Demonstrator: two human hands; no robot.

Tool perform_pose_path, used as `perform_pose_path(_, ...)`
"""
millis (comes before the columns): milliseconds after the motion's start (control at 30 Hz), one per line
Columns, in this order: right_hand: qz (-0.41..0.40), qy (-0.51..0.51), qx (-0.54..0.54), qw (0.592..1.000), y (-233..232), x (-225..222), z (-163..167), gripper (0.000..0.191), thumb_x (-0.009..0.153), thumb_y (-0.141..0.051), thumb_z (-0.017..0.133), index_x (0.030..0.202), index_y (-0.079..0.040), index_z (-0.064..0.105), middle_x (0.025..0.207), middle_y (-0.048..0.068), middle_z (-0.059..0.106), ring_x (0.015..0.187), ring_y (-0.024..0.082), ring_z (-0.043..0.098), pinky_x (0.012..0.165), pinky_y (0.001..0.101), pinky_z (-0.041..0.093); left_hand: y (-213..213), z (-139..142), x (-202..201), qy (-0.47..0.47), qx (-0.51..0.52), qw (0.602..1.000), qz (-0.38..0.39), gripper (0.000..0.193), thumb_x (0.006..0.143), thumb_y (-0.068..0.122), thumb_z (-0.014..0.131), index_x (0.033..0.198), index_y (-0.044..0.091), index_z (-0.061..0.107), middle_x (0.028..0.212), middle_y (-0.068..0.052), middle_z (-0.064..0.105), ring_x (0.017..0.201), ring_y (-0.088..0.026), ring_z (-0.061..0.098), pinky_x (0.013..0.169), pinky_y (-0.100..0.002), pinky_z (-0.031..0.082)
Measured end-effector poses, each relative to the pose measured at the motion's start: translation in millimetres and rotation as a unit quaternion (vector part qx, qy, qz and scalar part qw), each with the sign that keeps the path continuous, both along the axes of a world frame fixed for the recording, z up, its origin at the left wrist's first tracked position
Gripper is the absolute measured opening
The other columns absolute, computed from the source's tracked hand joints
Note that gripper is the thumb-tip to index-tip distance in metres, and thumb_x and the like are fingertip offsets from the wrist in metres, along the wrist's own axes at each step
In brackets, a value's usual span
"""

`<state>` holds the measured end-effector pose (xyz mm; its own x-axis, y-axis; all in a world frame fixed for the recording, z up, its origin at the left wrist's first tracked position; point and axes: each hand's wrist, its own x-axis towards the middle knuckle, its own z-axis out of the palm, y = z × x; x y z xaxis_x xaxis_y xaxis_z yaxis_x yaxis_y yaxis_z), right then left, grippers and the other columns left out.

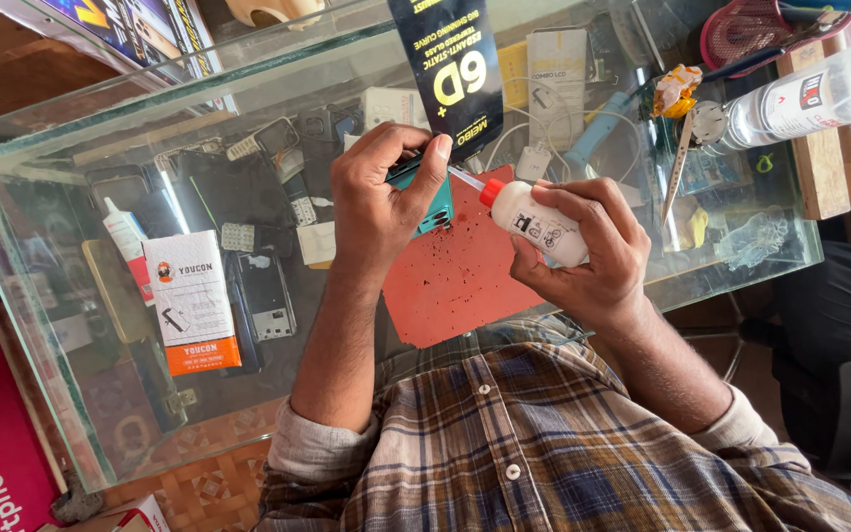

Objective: The person applies adhesive to the edges of a teal smartphone back cover and uses a prying tool to separate the back panel from the chassis. They then use a brush to clean the internal components of the phone.

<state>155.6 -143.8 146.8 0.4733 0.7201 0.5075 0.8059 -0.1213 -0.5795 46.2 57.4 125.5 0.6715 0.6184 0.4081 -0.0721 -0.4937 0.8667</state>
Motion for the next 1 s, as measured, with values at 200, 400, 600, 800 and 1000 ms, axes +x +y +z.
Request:
perform_pose_path(200, 0.006, 0.015, -0.012, 1.0, -2, -1, -9, 0.044, 0.077, -0.007, 0.084, 0.118, -0.001, 0.068, 0.107, 0.014, 0.068, 0.095, 0.026, 0.072, 0.082, 0.0355, 0.059, 1, -1, 0, 0.008, 0.0, 1.0, 0.006, 0.017, 0.101, 0.015, 0.075, 0.093, 0.001, 0.069, 0.085, -0.006, 0.071, 0.076, -0.014, 0.07, 0.071, -0.029, 0.056)
perform_pose_path(400, 0.011, 0.021, -0.033, 0.999, -9, -4, -28, 0.046, 0.077, -0.006, 0.084, 0.12, -0.003, 0.067, 0.109, 0.013, 0.068, 0.095, 0.028, 0.072, 0.081, 0.0371, 0.06, 2, -3, 1, 0.005, 0.005, 1.0, 0.005, 0.017, 0.102, 0.015, 0.075, 0.093, 0.001, 0.069, 0.086, -0.005, 0.071, 0.076, -0.014, 0.07, 0.071, -0.029, 0.056)
perform_pose_path(600, 0.008, 0.059, -0.065, 0.996, -16, -7, -46, 0.047, 0.077, -0.009, 0.085, 0.119, -0.004, 0.066, 0.11, 0.013, 0.067, 0.091, 0.027, 0.073, 0.075, 0.0358, 0.061, 2, -4, 1, 0.006, 0.007, 1.0, 0.005, 0.017, 0.101, 0.015, 0.076, 0.093, 0.002, 0.069, 0.085, -0.005, 0.071, 0.076, -0.014, 0.07, 0.07, -0.029, 0.055)
perform_pose_path(800, 0.016, 0.056, -0.072, 0.996, -20, -10, -50, 0.047, 0.076, -0.009, 0.084, 0.118, -0.004, 0.066, 0.11, 0.012, 0.067, 0.092, 0.028, 0.073, 0.076, 0.0365, 0.061, 2, -4, 2, 0.007, 0.019, 1.0, 0.015, 0.018, 0.101, 0.015, 0.077, 0.092, 0.002, 0.069, 0.085, -0.005, 0.07, 0.075, -0.014, 0.069, 0.071, -0.03, 0.055)
perform_pose_path(1000, 0.04, 0.08, -0.037, 0.995, -34, 2, -69, 0.047, 0.075, -0.004, 0.086, 0.117, -0.002, 0.063, 0.118, 0.014, 0.067, 0.103, 0.027, 0.074, 0.084, 0.0377, 0.062, 3, -3, 2, 0.01, 0.013, 1.0, 0.013, 0.018, 0.101, 0.016, 0.077, 0.092, 0.002, 0.069, 0.084, -0.005, 0.07, 0.074, -0.014, 0.069, 0.07, -0.03, 0.054)
